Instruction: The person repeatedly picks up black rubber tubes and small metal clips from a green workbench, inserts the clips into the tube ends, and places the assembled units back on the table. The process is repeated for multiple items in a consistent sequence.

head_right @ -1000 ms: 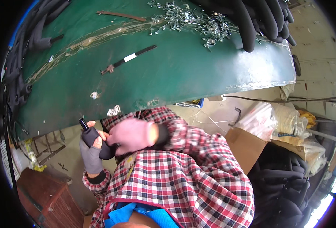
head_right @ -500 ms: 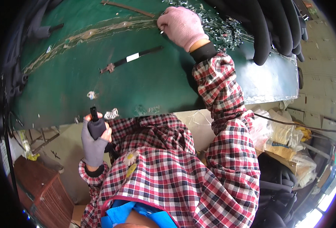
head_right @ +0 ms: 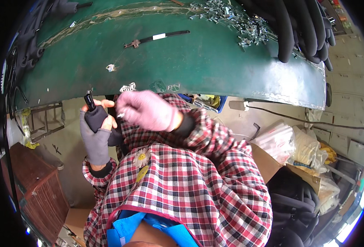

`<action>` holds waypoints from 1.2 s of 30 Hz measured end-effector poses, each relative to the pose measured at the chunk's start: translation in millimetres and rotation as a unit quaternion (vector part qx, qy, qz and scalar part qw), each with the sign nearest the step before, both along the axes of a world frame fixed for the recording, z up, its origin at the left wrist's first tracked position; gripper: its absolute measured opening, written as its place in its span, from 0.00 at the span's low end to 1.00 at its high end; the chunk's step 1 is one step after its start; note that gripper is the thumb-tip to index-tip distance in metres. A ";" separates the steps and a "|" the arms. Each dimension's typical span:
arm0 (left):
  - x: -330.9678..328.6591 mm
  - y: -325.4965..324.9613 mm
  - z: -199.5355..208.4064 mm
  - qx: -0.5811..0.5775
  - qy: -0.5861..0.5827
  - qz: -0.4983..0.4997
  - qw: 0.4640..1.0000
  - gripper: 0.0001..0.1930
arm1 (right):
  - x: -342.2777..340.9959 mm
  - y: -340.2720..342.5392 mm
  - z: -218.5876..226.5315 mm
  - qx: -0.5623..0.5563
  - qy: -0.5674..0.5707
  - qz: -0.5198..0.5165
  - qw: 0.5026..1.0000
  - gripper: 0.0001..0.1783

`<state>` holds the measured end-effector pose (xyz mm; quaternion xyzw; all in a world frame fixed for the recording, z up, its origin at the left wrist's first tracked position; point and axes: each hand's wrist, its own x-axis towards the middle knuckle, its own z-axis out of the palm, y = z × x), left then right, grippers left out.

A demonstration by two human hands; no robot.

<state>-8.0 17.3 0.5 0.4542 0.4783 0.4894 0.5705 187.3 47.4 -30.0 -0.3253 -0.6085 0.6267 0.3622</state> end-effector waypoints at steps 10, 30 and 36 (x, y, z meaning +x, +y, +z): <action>-3.3 -9.0 -11.2 -0.036 -0.042 0.033 0.998 0.25 | -36.1 -28.6 -26.6 -0.291 0.254 -0.088 0.918 0.11; -1.8 -12.9 -34.6 -0.001 0.013 0.043 0.999 0.26 | -39.2 -34.1 -22.9 -0.367 0.221 -0.109 0.897 0.18; -1.3 -14.5 -33.1 0.024 0.016 0.032 0.999 0.25 | -29.4 -29.9 9.8 -0.181 0.180 -0.243 0.936 0.14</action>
